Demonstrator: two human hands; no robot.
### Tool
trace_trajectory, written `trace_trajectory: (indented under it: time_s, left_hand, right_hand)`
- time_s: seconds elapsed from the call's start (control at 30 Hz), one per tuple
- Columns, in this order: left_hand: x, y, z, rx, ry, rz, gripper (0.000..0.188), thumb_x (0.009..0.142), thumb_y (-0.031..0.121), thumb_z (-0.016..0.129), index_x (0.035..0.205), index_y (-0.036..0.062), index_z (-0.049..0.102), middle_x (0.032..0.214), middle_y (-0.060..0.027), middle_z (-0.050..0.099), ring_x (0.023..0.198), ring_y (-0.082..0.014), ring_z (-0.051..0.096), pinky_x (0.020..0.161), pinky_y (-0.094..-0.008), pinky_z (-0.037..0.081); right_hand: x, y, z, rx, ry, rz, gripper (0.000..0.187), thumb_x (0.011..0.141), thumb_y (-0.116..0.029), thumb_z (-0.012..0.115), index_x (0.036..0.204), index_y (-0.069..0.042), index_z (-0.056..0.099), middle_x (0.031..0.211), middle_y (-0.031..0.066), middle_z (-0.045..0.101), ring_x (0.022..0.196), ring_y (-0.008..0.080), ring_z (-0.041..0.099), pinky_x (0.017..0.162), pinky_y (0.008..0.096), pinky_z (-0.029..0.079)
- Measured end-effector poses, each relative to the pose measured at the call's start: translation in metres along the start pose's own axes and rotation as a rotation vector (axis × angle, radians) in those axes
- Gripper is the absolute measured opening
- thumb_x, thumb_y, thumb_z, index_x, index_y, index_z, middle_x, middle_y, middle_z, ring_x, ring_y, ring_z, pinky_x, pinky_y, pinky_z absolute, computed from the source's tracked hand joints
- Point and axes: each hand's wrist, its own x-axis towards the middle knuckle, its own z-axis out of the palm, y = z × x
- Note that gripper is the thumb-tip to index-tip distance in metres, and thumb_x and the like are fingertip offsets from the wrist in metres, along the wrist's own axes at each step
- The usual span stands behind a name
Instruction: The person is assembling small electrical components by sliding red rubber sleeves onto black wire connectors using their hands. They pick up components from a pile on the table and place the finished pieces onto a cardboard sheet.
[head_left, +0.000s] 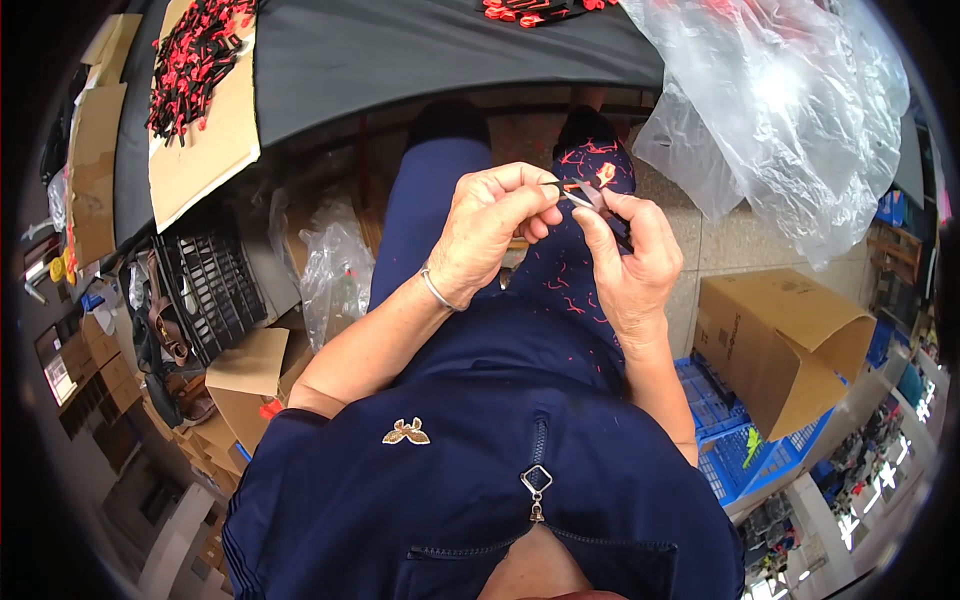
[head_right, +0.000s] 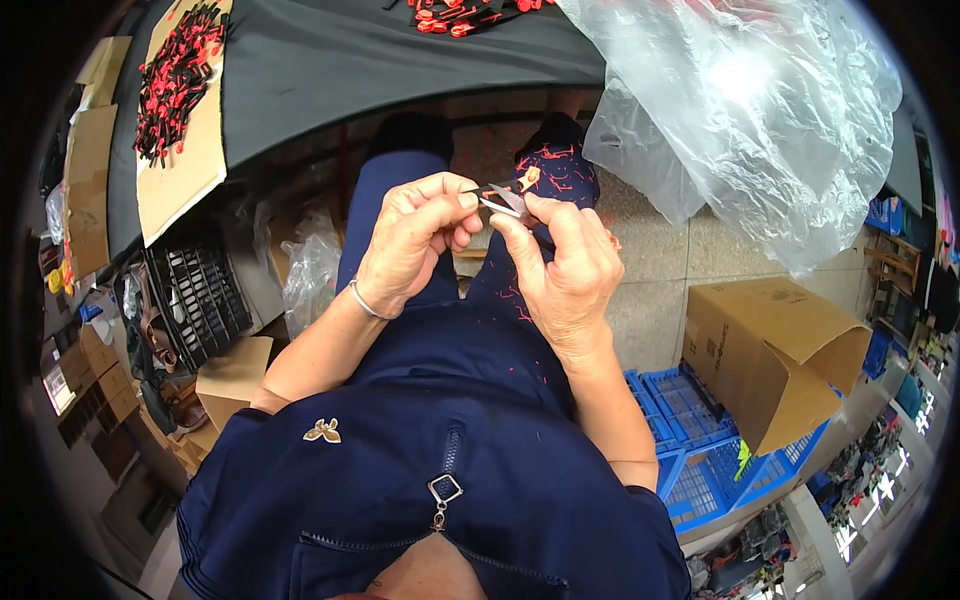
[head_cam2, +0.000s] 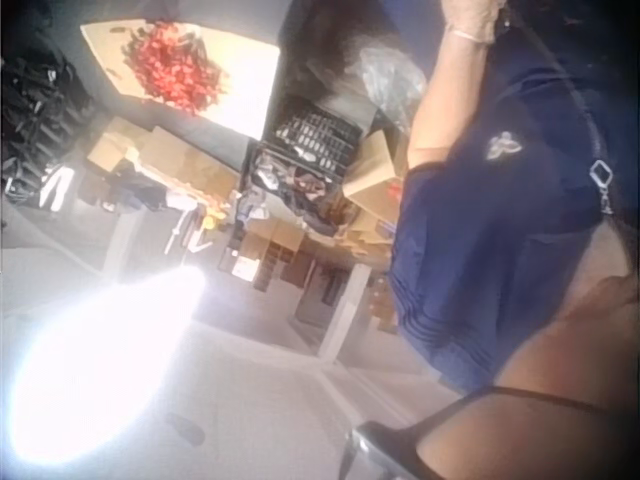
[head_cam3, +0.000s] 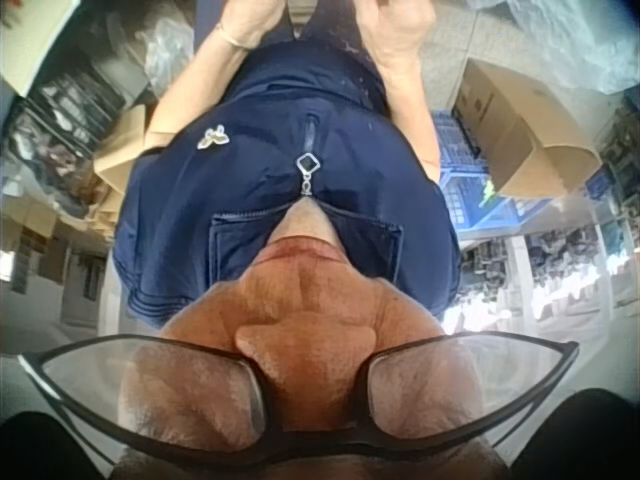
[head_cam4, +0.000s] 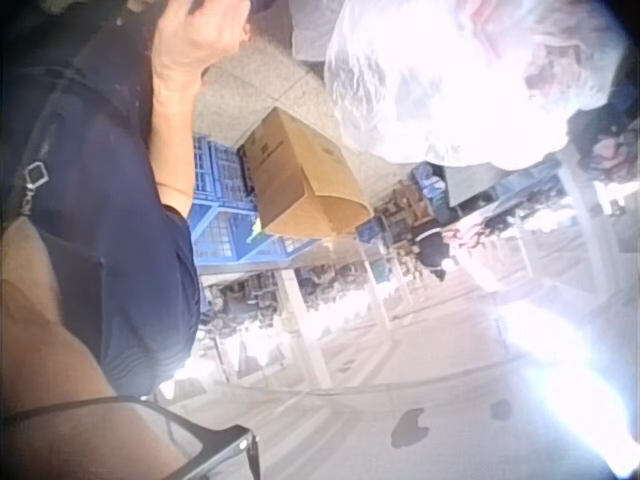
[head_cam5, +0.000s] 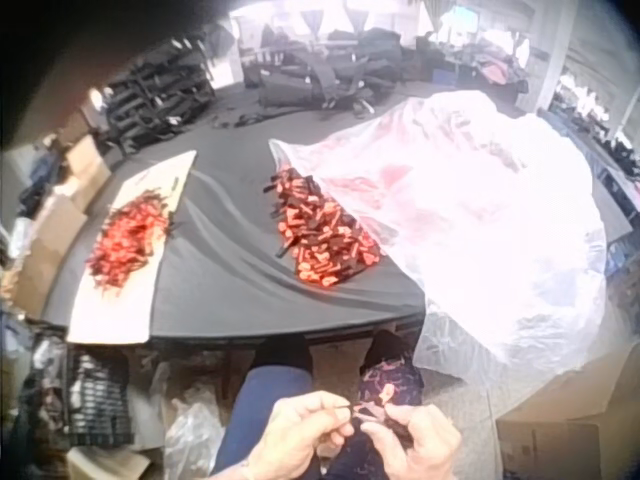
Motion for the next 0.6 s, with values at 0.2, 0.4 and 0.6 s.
trace_trajectory:
  time_s: [0.2, 0.4, 0.6]
  left_hand:
    - [-0.0003, -0.0013, 0.0023, 0.069, 0.03, 0.037, 0.011, 0.086, 0.012, 0.059, 0.087, 0.0017, 0.064, 0.07, -0.0008, 0.062, 0.06, -0.0038, 0.053, 0.056, -0.0165, 0.043]
    - [-0.0001, 0.0001, 0.0052, 0.135, 0.058, 0.061, 0.011, 0.085, 0.011, 0.059, 0.087, 0.0015, 0.065, 0.07, -0.0005, 0.062, 0.059, -0.0033, 0.052, 0.056, -0.0162, 0.043]
    - [0.0017, -0.0028, 0.0026, 0.173, 0.056, 0.066, 0.012, 0.084, 0.01, 0.059, 0.088, 0.0008, 0.065, 0.071, -0.0011, 0.062, 0.06, -0.004, 0.053, 0.057, -0.0174, 0.043]
  right_hand:
    - [0.0051, 0.0045, -0.0015, -0.203, -0.03, -0.168, 0.02, 0.07, -0.013, 0.078, 0.081, -0.005, 0.062, 0.068, 0.0052, 0.063, 0.058, 0.0193, 0.057, 0.053, 0.0294, 0.045]
    - [0.004, 0.0036, -0.0043, -0.098, -0.054, -0.103, 0.017, 0.071, -0.01, 0.077, 0.079, -0.005, 0.063, 0.069, 0.0058, 0.063, 0.059, 0.0186, 0.058, 0.053, 0.0288, 0.045]
    - [0.003, 0.0064, -0.0016, -0.01, -0.063, 0.005, 0.018, 0.07, -0.01, 0.078, 0.078, -0.005, 0.063, 0.068, 0.0052, 0.062, 0.059, 0.0181, 0.058, 0.053, 0.0291, 0.046]
